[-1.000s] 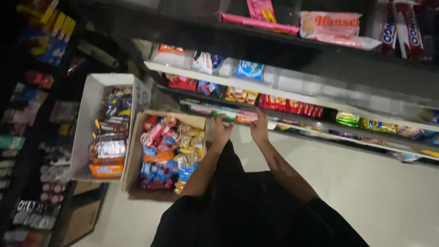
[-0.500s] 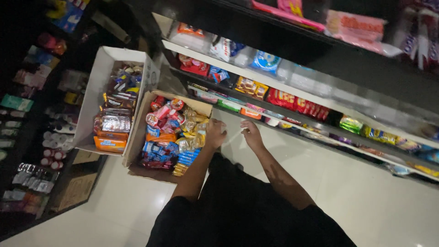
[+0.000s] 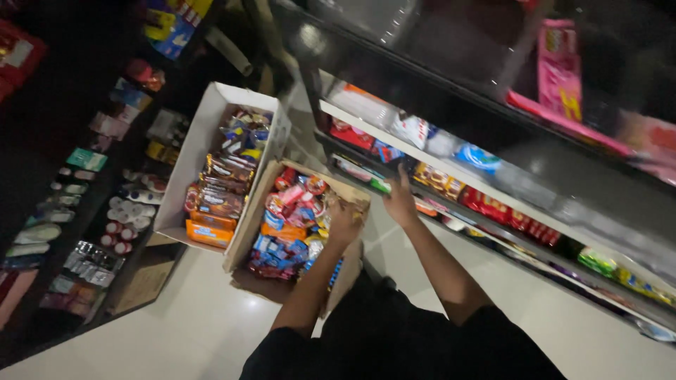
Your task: Organizing and restocking various snack and candy packages on a store counter and shelves.
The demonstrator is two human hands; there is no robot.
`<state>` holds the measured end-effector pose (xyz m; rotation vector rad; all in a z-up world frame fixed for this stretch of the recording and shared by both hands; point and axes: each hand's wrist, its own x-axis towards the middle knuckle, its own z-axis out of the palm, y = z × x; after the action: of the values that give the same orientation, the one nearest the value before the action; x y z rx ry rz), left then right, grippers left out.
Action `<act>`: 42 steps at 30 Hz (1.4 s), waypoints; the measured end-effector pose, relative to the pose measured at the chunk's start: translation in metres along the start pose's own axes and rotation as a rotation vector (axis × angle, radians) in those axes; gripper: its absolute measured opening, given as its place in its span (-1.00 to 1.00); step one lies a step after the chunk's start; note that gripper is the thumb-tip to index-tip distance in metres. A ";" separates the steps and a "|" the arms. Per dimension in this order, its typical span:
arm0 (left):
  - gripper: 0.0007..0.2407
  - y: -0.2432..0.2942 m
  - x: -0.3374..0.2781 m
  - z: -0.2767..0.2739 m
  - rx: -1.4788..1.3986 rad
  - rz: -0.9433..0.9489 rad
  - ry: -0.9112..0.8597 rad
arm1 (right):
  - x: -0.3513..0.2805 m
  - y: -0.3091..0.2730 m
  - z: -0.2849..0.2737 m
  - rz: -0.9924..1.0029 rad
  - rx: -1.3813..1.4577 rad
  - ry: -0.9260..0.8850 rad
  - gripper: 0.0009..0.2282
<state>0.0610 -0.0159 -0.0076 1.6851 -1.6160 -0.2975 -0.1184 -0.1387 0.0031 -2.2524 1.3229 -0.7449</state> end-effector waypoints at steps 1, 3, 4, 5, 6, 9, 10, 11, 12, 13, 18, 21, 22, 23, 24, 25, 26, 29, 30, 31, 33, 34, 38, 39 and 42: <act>-0.70 0.000 0.005 -0.005 0.004 -0.001 0.001 | 0.009 0.009 0.006 -0.002 0.003 -0.001 -0.58; -0.78 0.006 0.010 -0.011 -0.124 -0.162 -0.083 | 0.020 0.029 0.016 0.155 -0.007 -0.116 -0.71; -0.78 0.004 0.012 -0.011 -0.124 -0.165 -0.086 | 0.020 0.054 0.032 0.158 -0.006 -0.120 -0.71; -0.75 0.001 0.014 -0.011 -0.157 -0.149 -0.081 | 0.019 0.079 0.048 0.120 -0.038 -0.121 -0.75; -0.73 0.000 0.014 -0.011 -0.191 -0.134 -0.079 | 0.014 0.104 0.063 0.085 -0.070 -0.123 -0.78; -0.79 0.003 0.021 -0.013 -0.220 -0.139 -0.082 | 0.018 0.088 0.044 0.165 -0.056 -0.142 -0.80; -0.79 0.005 0.020 -0.013 -0.223 -0.143 -0.088 | 0.017 0.073 0.032 0.172 -0.057 -0.147 -0.80; -0.75 0.007 0.019 -0.012 -0.207 -0.146 -0.086 | 0.015 0.057 0.019 0.139 0.010 -0.094 -0.77; -0.71 0.010 0.020 -0.011 -0.190 -0.150 -0.077 | 0.017 0.042 0.006 0.101 0.075 -0.041 -0.75; -0.71 0.007 0.019 -0.004 -0.192 -0.154 -0.076 | 0.017 0.029 -0.006 0.100 0.074 -0.046 -0.75; -0.68 0.020 0.016 0.019 -0.275 -0.110 0.031 | 0.007 -0.016 -0.057 0.060 0.129 0.013 -0.61; -0.64 0.032 0.009 0.037 -0.371 -0.359 0.044 | -0.013 -0.032 -0.077 0.003 0.186 -0.067 -0.57; -0.64 0.030 0.005 0.047 -0.367 -0.378 0.062 | -0.024 -0.039 -0.081 -0.010 0.190 -0.089 -0.57; -0.60 0.029 0.001 0.057 -0.593 -0.508 0.097 | -0.036 -0.046 -0.086 -0.030 0.229 -0.086 -0.53; -0.56 0.026 -0.004 0.067 -0.822 -0.634 0.138 | -0.047 -0.052 -0.091 -0.051 0.268 -0.085 -0.49; -0.56 0.031 -0.007 0.061 -0.819 -0.650 0.162 | -0.061 -0.058 -0.096 -0.065 0.274 -0.110 -0.49; -0.50 0.037 -0.011 0.056 -0.898 -0.785 0.161 | -0.075 -0.063 -0.102 -0.094 0.267 -0.128 -0.47; -0.42 0.072 -0.019 0.011 -1.113 -1.024 0.206 | -0.109 -0.074 -0.123 -0.182 0.299 -0.231 -0.45; -0.40 0.086 -0.021 -0.010 -1.246 -1.110 0.223 | -0.119 -0.078 -0.129 -0.224 0.332 -0.290 -0.46; -0.40 0.087 -0.039 -0.010 -1.247 -1.119 0.253 | -0.126 -0.079 -0.134 -0.239 0.340 -0.313 -0.46; -0.43 0.088 -0.071 -0.013 -1.278 -1.108 0.319 | -0.136 -0.081 -0.142 -0.265 0.371 -0.450 -0.49; -0.43 0.063 -0.106 0.011 -1.278 -1.112 0.342 | -0.139 -0.082 -0.144 -0.278 0.375 -0.466 -0.49; -0.45 0.021 -0.213 0.046 -1.048 -0.907 0.387 | -0.149 -0.089 -0.144 -0.308 0.385 -0.690 -0.53; -0.40 0.023 -0.232 0.039 -0.863 -0.869 0.366 | -0.150 -0.092 -0.140 -0.317 0.391 -0.755 -0.54; -0.38 0.067 -0.248 -0.027 -0.944 -0.941 0.432 | -0.155 -0.112 -0.126 -0.517 0.471 -0.831 -0.54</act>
<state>-0.0138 0.2300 -0.0281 1.4422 -0.1619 -0.9057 -0.1869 0.0385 0.1302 -2.1179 0.1581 -0.1649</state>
